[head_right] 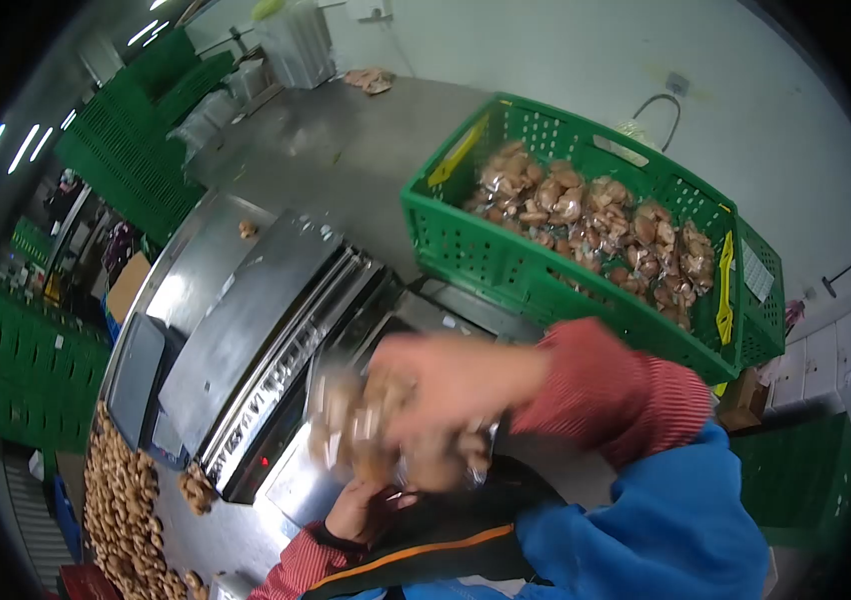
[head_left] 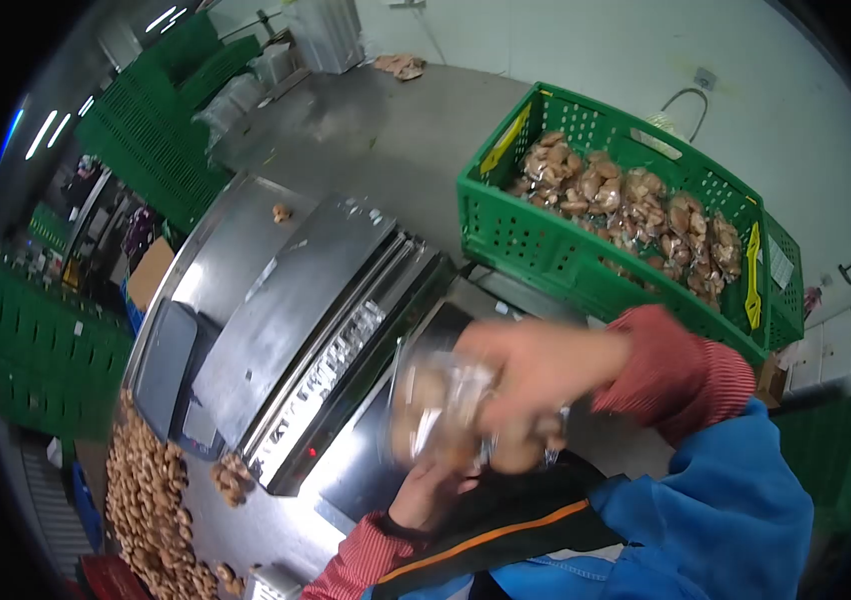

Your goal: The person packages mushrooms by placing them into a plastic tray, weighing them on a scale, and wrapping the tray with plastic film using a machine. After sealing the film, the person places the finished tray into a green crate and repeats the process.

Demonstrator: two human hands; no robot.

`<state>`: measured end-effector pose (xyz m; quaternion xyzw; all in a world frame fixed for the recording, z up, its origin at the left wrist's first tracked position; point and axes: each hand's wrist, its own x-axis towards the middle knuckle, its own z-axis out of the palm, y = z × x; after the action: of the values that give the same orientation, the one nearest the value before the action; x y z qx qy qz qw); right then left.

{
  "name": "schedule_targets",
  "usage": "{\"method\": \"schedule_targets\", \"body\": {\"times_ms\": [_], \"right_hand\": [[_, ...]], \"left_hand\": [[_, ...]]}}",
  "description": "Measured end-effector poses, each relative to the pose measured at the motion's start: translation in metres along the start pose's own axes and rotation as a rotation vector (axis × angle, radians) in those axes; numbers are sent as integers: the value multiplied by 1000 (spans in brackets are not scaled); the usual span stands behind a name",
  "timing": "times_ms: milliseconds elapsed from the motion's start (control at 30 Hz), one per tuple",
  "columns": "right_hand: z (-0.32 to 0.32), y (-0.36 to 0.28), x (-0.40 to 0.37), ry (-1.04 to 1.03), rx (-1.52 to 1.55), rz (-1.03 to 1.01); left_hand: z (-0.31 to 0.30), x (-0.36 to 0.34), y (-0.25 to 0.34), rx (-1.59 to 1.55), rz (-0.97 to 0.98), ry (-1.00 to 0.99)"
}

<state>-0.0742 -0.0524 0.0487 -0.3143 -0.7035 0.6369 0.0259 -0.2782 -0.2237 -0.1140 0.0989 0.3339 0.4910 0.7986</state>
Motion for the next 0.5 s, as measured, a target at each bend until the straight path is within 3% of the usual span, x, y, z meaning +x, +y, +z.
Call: {"method": "schedule_targets", "body": {"times_ms": [33, 67, 100, 200, 367, 433, 500], "right_hand": [[-38, 51, 13, 352, -134, -330], [-74, 54, 2, 455, 203, -417], [-112, 61, -11, 662, 289, -293], [-201, 90, -2, 716, 618, -159], [-258, 190, 73, 668, 884, 235], [-254, 228, 108, 639, 901, 176], [-239, 211, 104, 532, 866, 183]], "left_hand": [[5, 4, 11, 162, -163, 76], [0, 10, 9, 120, -159, 91], [-3, 16, 10, 117, -158, 89], [-1, 29, 13, 106, -151, 114], [-1, 41, 12, 113, -138, 215], [-2, 41, 14, 100, -107, 235], [-7, 32, 10, 55, -54, 256]]}}
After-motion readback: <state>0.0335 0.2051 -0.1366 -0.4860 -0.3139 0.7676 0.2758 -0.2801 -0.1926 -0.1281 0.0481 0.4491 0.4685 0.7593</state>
